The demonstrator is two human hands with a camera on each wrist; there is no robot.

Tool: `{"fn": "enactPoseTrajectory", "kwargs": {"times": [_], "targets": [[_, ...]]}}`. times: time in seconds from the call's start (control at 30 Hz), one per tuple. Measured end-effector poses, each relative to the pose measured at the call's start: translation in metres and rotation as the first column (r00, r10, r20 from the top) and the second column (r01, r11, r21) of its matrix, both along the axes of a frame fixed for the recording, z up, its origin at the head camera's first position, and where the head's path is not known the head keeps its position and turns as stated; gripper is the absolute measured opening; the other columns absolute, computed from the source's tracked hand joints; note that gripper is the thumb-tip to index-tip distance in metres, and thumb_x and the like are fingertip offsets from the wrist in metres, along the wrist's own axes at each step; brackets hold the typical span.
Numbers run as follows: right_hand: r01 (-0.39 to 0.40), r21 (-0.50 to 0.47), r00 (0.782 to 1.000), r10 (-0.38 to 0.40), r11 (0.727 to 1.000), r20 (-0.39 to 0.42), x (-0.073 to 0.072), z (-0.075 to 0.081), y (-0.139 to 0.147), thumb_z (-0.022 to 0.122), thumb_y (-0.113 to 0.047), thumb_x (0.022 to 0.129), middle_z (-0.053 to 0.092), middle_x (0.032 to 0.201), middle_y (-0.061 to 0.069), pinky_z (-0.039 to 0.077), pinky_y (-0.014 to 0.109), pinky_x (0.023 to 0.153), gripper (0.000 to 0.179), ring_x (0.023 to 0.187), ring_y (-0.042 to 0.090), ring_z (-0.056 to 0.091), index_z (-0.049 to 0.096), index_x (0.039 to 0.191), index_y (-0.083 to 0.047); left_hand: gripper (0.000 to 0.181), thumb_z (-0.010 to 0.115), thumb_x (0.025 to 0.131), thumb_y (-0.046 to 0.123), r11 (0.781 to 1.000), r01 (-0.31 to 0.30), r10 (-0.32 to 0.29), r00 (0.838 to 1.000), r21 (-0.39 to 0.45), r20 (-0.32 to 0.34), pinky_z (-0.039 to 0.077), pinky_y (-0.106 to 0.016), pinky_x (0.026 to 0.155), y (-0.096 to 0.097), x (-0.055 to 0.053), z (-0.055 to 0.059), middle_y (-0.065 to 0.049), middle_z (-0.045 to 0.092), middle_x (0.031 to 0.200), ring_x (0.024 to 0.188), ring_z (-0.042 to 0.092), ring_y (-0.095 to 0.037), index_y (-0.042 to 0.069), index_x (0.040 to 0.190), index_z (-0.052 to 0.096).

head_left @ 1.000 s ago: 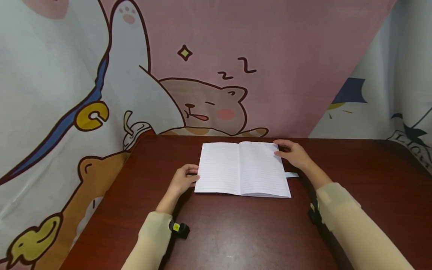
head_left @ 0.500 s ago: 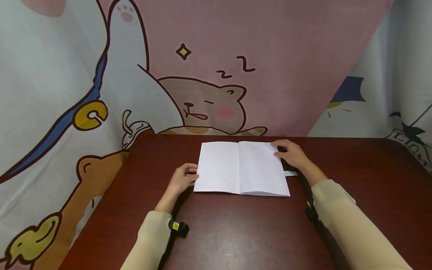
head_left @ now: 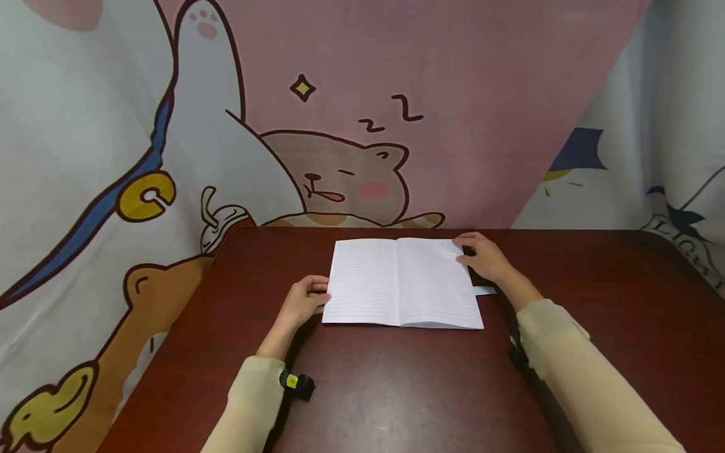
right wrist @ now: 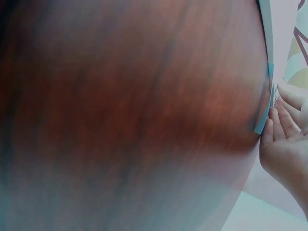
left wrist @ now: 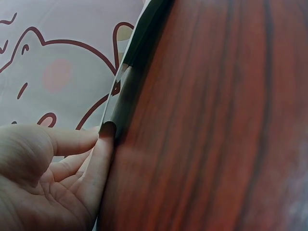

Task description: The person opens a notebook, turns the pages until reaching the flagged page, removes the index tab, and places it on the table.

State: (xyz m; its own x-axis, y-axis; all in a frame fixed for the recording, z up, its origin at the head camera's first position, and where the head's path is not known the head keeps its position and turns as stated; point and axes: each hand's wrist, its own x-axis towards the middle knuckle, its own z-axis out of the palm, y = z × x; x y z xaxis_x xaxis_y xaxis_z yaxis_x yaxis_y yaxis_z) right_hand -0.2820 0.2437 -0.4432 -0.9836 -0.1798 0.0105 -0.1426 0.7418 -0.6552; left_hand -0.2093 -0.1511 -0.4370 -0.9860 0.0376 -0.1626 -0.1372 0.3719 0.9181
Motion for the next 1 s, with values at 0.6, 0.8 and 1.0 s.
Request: {"fn": "enactPoseTrajectory", "kwargs": {"times": [0.6, 0.8, 1.0], "targets": [[0.029, 0.015, 0.999, -0.029, 0.999, 0.019, 0.0003, 0.0008, -0.0019, 0.06, -0.006, 0.098, 0.04, 0.149, 0.025, 0.034, 0.06, 0.113, 0.045, 0.137, 0.046, 0.039, 0.051, 0.141, 0.005, 0.036, 0.064, 0.093, -0.003, 1.0, 0.004, -0.004, 1.0, 0.001, -0.006, 0.059, -0.03, 0.071, -0.0012, -0.0005, -0.0046, -0.025, 0.063, 0.122, 0.09, 0.065, -0.017, -0.004, 0.128, 0.059], [0.024, 0.015, 1.0, -0.024, 1.0, 0.009, 0.0014, 0.0019, -0.0019, 0.06, -0.006, 0.098, 0.041, 0.149, 0.024, 0.035, 0.06, 0.112, 0.044, 0.136, 0.047, 0.04, 0.053, 0.14, 0.004, 0.036, 0.064, 0.092, -0.003, 1.0, 0.002, -0.002, 1.0, 0.003, -0.008, 0.059, -0.031, 0.071, -0.0017, -0.0012, -0.0059, -0.026, 0.063, 0.122, 0.09, 0.066, -0.017, -0.004, 0.128, 0.059], [0.031, 0.017, 1.0, -0.031, 0.999, -0.002, -0.0002, -0.0002, -0.0005, 0.061, -0.01, 0.098, 0.043, 0.148, 0.026, 0.035, 0.059, 0.113, 0.044, 0.137, 0.047, 0.04, 0.054, 0.139, 0.003, 0.036, 0.066, 0.091, -0.003, 1.0, -0.009, 0.009, 1.0, 0.004, 0.001, 0.059, -0.029, 0.07, -0.0015, -0.0024, -0.0063, -0.023, 0.064, 0.121, 0.088, 0.065, -0.014, -0.002, 0.127, 0.06]]}}
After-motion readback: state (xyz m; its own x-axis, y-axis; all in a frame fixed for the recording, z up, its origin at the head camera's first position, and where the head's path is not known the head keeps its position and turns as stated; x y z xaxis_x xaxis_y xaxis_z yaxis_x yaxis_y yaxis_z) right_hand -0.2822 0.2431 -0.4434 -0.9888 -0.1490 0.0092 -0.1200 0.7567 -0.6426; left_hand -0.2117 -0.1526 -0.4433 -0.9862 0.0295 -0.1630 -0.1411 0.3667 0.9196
